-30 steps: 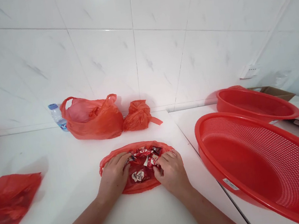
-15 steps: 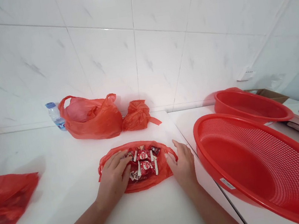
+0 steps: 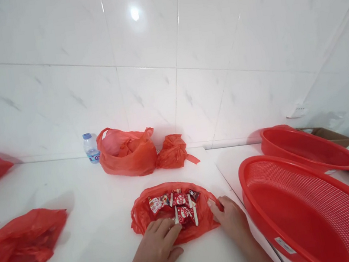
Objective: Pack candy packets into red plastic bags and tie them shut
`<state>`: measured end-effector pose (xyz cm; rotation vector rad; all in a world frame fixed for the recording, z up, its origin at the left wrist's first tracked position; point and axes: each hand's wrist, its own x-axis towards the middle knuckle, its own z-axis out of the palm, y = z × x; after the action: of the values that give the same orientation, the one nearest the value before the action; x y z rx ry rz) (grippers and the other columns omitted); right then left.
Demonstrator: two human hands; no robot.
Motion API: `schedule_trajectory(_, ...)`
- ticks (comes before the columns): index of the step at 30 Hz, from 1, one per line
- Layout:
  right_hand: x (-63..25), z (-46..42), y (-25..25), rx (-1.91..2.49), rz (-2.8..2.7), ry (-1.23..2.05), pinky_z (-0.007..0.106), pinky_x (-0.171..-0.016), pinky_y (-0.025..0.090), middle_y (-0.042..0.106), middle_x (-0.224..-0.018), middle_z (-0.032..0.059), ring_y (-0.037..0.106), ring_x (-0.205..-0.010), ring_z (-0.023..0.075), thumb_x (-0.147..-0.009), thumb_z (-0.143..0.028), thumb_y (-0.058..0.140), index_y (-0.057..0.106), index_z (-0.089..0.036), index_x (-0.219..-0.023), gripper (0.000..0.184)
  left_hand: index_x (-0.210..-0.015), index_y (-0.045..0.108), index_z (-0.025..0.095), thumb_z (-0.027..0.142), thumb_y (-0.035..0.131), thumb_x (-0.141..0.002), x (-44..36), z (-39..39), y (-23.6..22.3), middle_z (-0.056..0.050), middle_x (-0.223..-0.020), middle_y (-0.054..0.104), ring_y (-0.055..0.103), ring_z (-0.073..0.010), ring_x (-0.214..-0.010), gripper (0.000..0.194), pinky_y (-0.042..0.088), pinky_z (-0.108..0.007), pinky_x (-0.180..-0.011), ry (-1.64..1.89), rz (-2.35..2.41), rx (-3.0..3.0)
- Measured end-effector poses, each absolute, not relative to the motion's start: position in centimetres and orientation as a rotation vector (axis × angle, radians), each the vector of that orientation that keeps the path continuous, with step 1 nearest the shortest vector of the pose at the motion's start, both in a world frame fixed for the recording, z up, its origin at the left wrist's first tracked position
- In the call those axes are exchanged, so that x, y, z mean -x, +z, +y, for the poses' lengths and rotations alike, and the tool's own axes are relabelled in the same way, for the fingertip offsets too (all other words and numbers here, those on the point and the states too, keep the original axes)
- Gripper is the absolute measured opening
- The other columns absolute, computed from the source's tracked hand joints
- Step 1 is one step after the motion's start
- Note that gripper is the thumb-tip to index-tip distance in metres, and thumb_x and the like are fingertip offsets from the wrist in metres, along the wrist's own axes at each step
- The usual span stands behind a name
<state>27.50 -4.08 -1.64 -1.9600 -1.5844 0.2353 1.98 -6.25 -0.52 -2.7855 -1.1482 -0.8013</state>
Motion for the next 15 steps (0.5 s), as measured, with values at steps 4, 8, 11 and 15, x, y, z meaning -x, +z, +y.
schedule_trajectory(4, -28.0, -4.1, -1.5, 1.882, -1.581, 0.509, 0.025, -0.051, 0.033, 0.051, -0.056, -0.0031, 0.048, -0.055, 0.0152, -0.077, -0.049, 0.053, 0.047, -0.021, -0.059, 0.034, -0.092, 0.058, 0.020, 0.011, 0.051, -0.083, -0.6, -5.9, -1.2, -0.002, -0.077, 0.061, 0.055, -0.0185, -0.070, 0.015, 0.043, -0.033, -0.064, -0.797, -1.168, 2.739)
schedule_trajectory(8, -27.2, -4.5, -0.7, 1.671, -1.380, 0.633, 0.024, -0.051, 0.032, 0.046, -0.055, -0.0037, 0.044, -0.055, 0.0136, -0.078, -0.047, 0.054, 0.045, -0.020, -0.060, 0.034, -0.096, 0.057, 0.020, 0.010, 0.047, -0.086, 0.9, -6.0, -1.1, -0.002, -0.074, 0.062, 0.055, -0.0158, -0.065, 0.017, 0.043, -0.031, -0.062, -1.132, -1.015, 2.655)
schedule_trajectory(11, -26.5, -4.8, -0.4, 1.421, -1.205, 0.714, 0.024, -0.055, 0.035, 0.048, -0.059, -0.0028, 0.044, -0.057, 0.0124, -0.080, -0.046, 0.055, 0.049, -0.019, -0.062, 0.033, -0.115, 0.050, 0.021, 0.020, 0.052, -0.087, 2.2, -5.5, -0.6, -0.008, -0.102, 0.062, 0.058, -0.0207, -0.094, 0.029, 0.047, -0.036, -0.081, -1.420, -1.176, 2.439)
schedule_trajectory(15, -26.1, -4.7, -0.9, 1.156, -0.996, 1.004, 0.029, -0.064, 0.044, 0.060, -0.074, 0.0020, 0.054, -0.066, 0.0156, -0.073, -0.044, 0.067, 0.063, -0.018, -0.086, 0.029, -0.127, 0.042, 0.020, 0.039, 0.057, -0.082, 4.1, -3.8, -0.7, -0.016, -0.129, 0.046, 0.046, -0.0302, -0.120, 0.051, 0.042, -0.049, -0.094, -1.603, -1.773, 2.104)
